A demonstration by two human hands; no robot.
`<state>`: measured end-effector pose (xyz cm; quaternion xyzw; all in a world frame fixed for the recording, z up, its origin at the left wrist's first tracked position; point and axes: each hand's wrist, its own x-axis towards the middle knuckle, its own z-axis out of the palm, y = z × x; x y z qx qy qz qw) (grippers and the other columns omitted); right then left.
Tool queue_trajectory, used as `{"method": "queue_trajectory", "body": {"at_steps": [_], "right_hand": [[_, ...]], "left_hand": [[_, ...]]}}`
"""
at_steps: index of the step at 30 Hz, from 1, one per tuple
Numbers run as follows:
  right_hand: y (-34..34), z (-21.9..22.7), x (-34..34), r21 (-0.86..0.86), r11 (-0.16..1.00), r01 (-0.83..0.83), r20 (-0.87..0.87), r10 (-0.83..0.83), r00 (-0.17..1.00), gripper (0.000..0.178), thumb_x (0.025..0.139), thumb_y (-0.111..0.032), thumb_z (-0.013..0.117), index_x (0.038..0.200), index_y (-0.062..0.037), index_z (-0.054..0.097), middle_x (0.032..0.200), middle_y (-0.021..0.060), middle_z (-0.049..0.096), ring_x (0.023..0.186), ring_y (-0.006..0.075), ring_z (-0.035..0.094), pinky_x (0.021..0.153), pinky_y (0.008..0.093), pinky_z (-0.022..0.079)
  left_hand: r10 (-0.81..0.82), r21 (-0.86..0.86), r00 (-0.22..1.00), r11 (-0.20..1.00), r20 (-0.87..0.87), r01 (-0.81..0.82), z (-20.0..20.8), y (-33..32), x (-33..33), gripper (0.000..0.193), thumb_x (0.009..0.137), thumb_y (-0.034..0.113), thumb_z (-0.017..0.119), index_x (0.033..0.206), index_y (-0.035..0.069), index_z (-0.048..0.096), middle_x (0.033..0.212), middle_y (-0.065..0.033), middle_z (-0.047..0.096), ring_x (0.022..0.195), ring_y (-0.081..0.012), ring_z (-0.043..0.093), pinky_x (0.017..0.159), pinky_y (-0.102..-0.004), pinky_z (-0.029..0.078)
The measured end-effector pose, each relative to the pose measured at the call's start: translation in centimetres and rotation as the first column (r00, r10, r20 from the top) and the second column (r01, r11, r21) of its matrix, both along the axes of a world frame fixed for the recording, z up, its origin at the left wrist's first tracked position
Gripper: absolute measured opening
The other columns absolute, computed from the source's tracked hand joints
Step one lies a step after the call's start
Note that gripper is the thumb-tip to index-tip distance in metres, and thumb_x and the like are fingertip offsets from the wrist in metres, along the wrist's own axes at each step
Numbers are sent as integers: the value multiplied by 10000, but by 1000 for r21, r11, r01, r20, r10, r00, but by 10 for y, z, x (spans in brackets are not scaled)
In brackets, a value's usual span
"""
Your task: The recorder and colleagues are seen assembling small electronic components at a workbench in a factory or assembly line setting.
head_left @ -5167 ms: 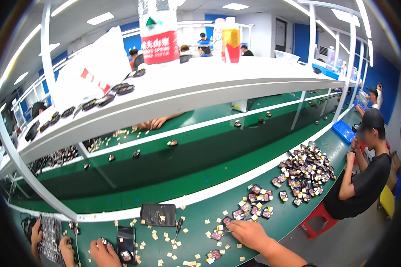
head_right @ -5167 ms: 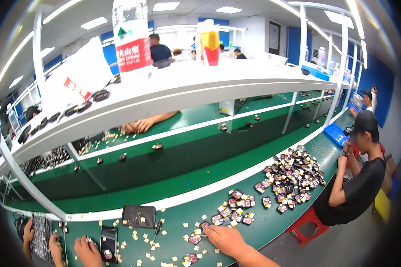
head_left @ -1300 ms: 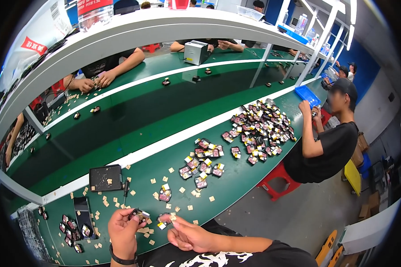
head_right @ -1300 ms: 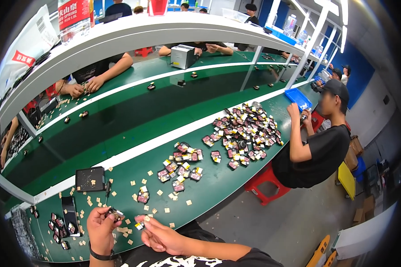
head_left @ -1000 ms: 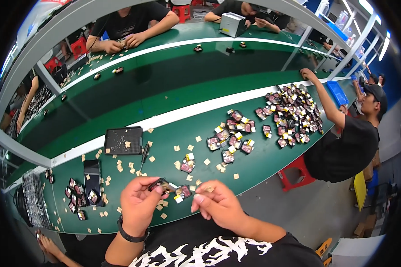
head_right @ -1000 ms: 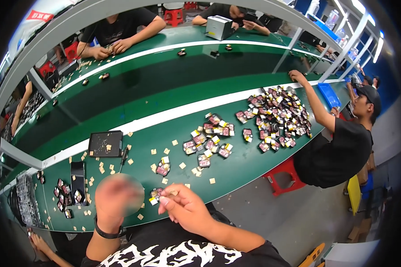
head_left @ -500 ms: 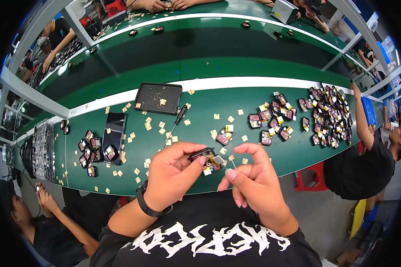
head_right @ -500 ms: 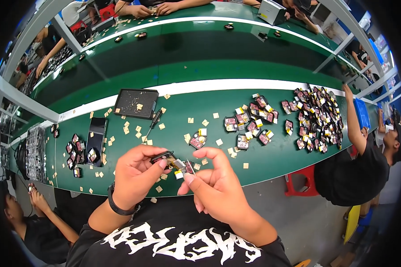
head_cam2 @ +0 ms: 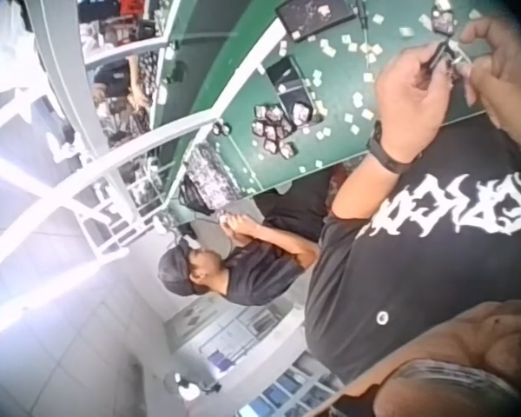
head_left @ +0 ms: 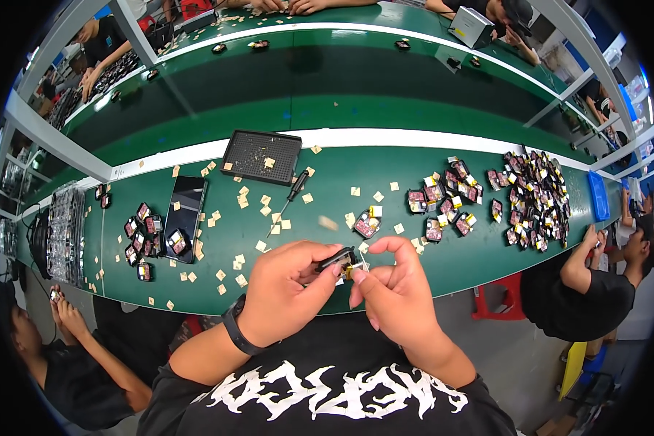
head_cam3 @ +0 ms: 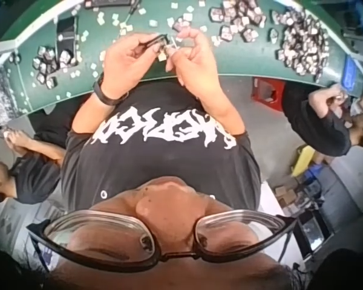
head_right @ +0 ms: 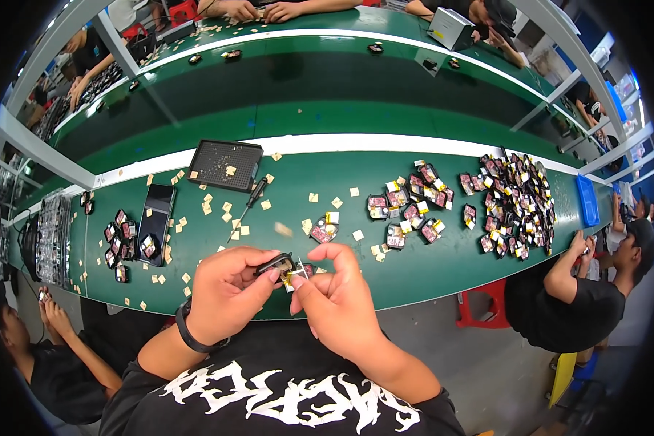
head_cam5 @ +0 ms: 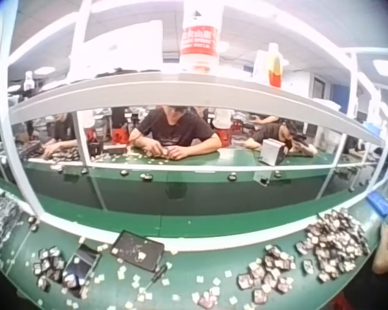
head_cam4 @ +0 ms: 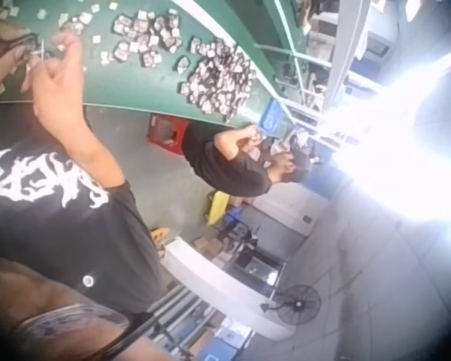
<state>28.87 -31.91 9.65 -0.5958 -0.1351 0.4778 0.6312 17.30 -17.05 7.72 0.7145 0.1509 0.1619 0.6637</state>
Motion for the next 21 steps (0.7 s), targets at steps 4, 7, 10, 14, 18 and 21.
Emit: {"method": "queue_trajectory", "body": {"at_steps": [4,7,10,14,18,21], "right_hand": [[-2,-10,-7,-9,1000,3,208,-1,978,309,964,-65,586,1169,-43,356,673,48,630,549,58,531,513,233,408],[-4,-15,-5,-1,998,-59,321,56,945,303,963,-64,590,1160,-38,361,672,36,628,596,51,548,540,235,420],[-6,-24,-4,86,994,-69,404,29,914,325,953,-52,606,1167,-36,363,680,37,630,605,49,553,543,227,422],[-12,-34,1,248,968,-45,310,-36,950,410,902,7,672,1192,-35,385,756,54,644,657,50,582,577,198,441],[-4,-41,-13,228,968,103,156,-140,978,370,849,49,722,1136,3,494,892,66,662,758,56,617,634,186,495],[0,-33,-12,98,990,99,102,-108,989,297,844,40,732,1077,25,549,911,67,673,763,54,623,642,183,496]], "left_hand": [[10,-321,1000,947,-27,-18,5,2,1,242,915,-63,608,1153,-102,602,1045,-139,670,911,-149,675,789,-254,579],[5,-428,999,904,-44,-24,5,9,0,226,920,-47,611,1141,-94,607,1033,-135,680,898,-154,682,792,-269,594],[-88,-483,995,874,-44,55,-2,17,-2,226,919,-45,615,1140,-89,606,1022,-136,683,888,-156,685,789,-267,593],[-42,-601,999,799,-12,26,-5,14,-3,212,918,-44,612,1126,-84,601,1022,-138,683,884,-158,686,794,-274,592],[-28,-596,999,803,-27,7,-10,12,-5,197,922,-55,589,1118,-77,597,1027,-135,683,889,-151,685,799,-272,587],[-38,-466,997,885,-74,-1,-14,10,-6,206,915,-61,595,1120,-78,596,1030,-129,683,902,-140,680,789,-253,574]]}}
